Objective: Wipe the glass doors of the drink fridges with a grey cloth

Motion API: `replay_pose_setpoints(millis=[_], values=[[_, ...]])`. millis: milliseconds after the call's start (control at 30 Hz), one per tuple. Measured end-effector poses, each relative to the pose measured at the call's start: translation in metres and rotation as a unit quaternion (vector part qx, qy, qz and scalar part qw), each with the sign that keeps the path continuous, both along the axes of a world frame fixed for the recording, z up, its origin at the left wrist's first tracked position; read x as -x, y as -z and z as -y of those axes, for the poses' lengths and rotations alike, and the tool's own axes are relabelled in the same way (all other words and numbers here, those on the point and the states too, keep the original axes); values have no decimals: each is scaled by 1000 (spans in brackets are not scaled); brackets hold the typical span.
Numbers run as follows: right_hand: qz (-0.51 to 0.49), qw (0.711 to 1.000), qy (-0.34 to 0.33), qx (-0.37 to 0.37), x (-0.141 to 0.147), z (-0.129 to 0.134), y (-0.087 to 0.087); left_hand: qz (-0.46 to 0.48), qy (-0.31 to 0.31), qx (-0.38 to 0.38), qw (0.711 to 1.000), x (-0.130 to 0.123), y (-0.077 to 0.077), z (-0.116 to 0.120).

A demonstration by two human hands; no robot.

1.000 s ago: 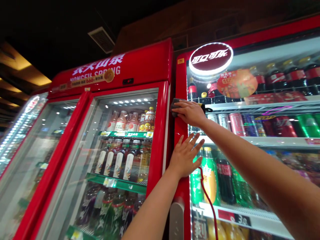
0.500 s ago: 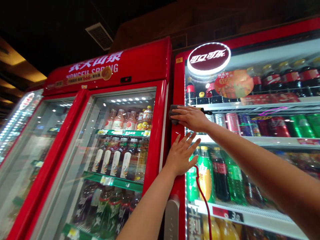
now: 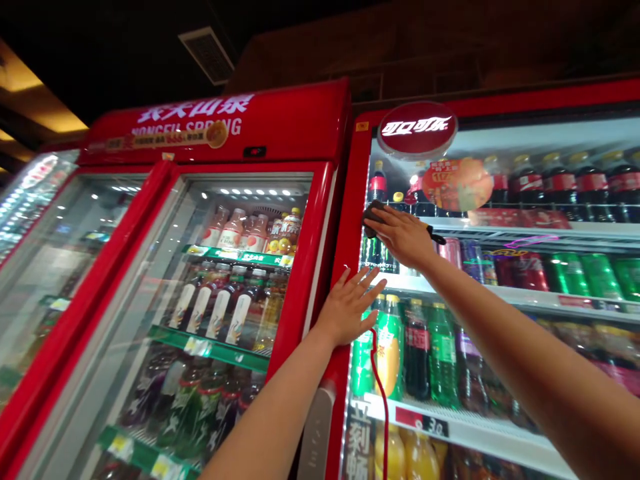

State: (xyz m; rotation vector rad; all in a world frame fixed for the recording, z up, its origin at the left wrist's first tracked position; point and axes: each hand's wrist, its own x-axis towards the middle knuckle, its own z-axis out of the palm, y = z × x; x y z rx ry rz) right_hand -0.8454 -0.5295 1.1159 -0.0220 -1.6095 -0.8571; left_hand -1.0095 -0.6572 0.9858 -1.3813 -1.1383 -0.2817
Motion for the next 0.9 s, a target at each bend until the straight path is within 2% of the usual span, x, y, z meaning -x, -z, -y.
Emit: replay_pose_setpoints(millis=[67,133,200,267,367,467,567,667,733,800,900], values=[[-70,997,-5,40,-11,-11,-1,-1,2,-3,1000,0,0,1],[-117,991,-5,68,-15,-16,5,-4,4,-6,1000,-1,0,1],[-99,993,2,59,-12,-12,15,-8,5,-10,1000,-2,-1,2],[-35,999,8,29,-7,-4,22,-11,5,-12,1000,-2,-2,3],[35,999,9,4,-12,-3,18,-11,5,-12,1000,-3,-4,5],[-33,998,-6,44,-29,-18,13,-13,-1,-13,1000,-3,-5,6],[-116,990,-20,80,-41,-31,24,-14,-18,-11,1000,-5,-6,6],[-83,994,-6,65,-41,-30,39,-11,-34,-13,999,-8,-6,7],[-34,998,7,44,-40,-27,37,-11,-41,-16,999,-10,-6,7],[-8,999,14,33,-46,-28,28,-13,-47,-21,999,-12,-6,8],[-57,997,11,59,-61,-38,20,-9,-55,-35,998,-16,-4,8]])
